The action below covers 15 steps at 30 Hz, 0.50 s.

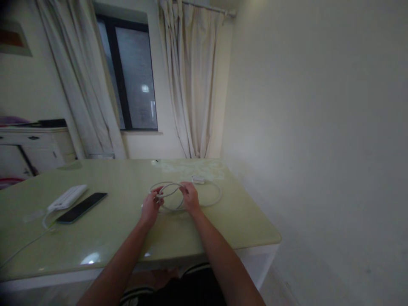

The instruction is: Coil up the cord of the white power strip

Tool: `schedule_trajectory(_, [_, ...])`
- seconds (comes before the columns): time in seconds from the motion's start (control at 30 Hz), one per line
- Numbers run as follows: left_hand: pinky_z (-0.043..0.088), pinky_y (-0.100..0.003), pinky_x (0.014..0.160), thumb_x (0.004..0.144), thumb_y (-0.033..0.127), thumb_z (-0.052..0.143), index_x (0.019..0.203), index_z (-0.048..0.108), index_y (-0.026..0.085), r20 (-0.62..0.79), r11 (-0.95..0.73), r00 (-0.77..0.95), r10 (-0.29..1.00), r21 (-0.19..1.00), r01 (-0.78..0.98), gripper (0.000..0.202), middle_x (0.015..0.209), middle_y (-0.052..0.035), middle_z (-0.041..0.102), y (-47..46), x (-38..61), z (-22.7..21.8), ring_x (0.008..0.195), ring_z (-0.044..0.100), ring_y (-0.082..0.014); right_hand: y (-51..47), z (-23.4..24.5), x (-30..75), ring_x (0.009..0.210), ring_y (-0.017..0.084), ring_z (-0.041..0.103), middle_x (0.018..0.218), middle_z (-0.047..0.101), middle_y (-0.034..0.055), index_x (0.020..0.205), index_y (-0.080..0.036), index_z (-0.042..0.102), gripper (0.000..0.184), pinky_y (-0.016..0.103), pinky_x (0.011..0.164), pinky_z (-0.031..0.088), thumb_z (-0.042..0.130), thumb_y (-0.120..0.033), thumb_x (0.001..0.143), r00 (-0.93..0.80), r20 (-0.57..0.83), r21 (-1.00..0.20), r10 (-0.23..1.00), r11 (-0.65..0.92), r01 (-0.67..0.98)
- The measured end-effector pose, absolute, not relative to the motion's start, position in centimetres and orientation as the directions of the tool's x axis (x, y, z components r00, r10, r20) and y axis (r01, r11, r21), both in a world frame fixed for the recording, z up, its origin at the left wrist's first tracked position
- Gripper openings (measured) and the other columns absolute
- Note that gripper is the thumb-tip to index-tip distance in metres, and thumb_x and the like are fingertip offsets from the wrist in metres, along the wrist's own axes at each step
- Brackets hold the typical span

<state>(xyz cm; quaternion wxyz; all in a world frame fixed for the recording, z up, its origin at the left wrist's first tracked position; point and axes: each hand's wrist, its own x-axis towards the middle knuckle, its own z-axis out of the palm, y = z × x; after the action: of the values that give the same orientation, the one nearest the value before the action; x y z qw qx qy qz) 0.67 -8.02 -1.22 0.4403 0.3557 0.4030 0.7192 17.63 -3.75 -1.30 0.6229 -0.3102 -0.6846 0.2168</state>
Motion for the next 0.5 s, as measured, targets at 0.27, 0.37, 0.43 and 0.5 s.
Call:
schedule_trajectory(0.27, [0.056,-0.036,0.078,0.075,0.042,0.057,0.104,0.070,0.012,0.247,-0.326,-0.381,0.891,0.932,-0.157,0.044,0.087,-0.0063,0.066,-8.0,0.5,-1.4,0.079,0.065,-0.0175,-0.6,-2.4,20.3,0.054,0.010,0.050,0.067,0.058,-0.0027,0.084,-0.018,0.060,0.045,0.021,0.051,0.043,0.064,-0.062,0.079,0.494,0.232,-0.879,0.838,0.398,-0.263])
schedule_trajectory(0.37, [0.054,-0.035,0.074,0.080,0.041,0.052,0.107,0.069,0.013,0.415,-0.399,-0.384,0.825,0.909,0.125,0.043,0.087,-0.0057,0.066,-7.9,0.5,-1.8,0.075,0.064,-0.0179,0.0,-2.9,21.0,0.052,0.009,0.048,0.064,0.056,-0.0038,0.082,-0.019,0.058,0.044,0.021,0.050,0.041,0.064,-0.062,0.077,0.560,0.172,-0.881,0.810,0.381,-0.280])
schedule_trajectory(0.43, [0.053,-0.034,0.071,0.083,0.042,0.049,0.110,0.066,0.013,0.459,-0.394,-0.358,0.813,0.887,0.241,0.043,0.089,-0.0063,0.066,-7.7,0.5,-2.3,0.074,0.064,-0.0182,0.2,-3.0,21.2,0.053,0.010,0.049,0.065,0.057,-0.0029,0.082,-0.019,0.057,0.043,0.021,0.051,0.041,0.062,-0.061,0.079,0.586,0.182,-0.887,0.790,0.389,-0.248])
schedule_trajectory(0.5, [0.052,-0.034,0.069,0.085,0.042,0.046,0.113,0.064,0.014,0.464,-0.370,-0.325,0.824,0.875,0.311,0.043,0.092,-0.0073,0.066,-7.5,0.5,-2.8,0.074,0.063,-0.0186,0.3,-3.1,21.2,0.054,0.010,0.050,0.067,0.058,-0.0021,0.082,-0.019,0.057,0.041,0.021,0.051,0.041,0.062,-0.060,0.080,0.593,0.214,-0.891,0.776,0.404,-0.208])
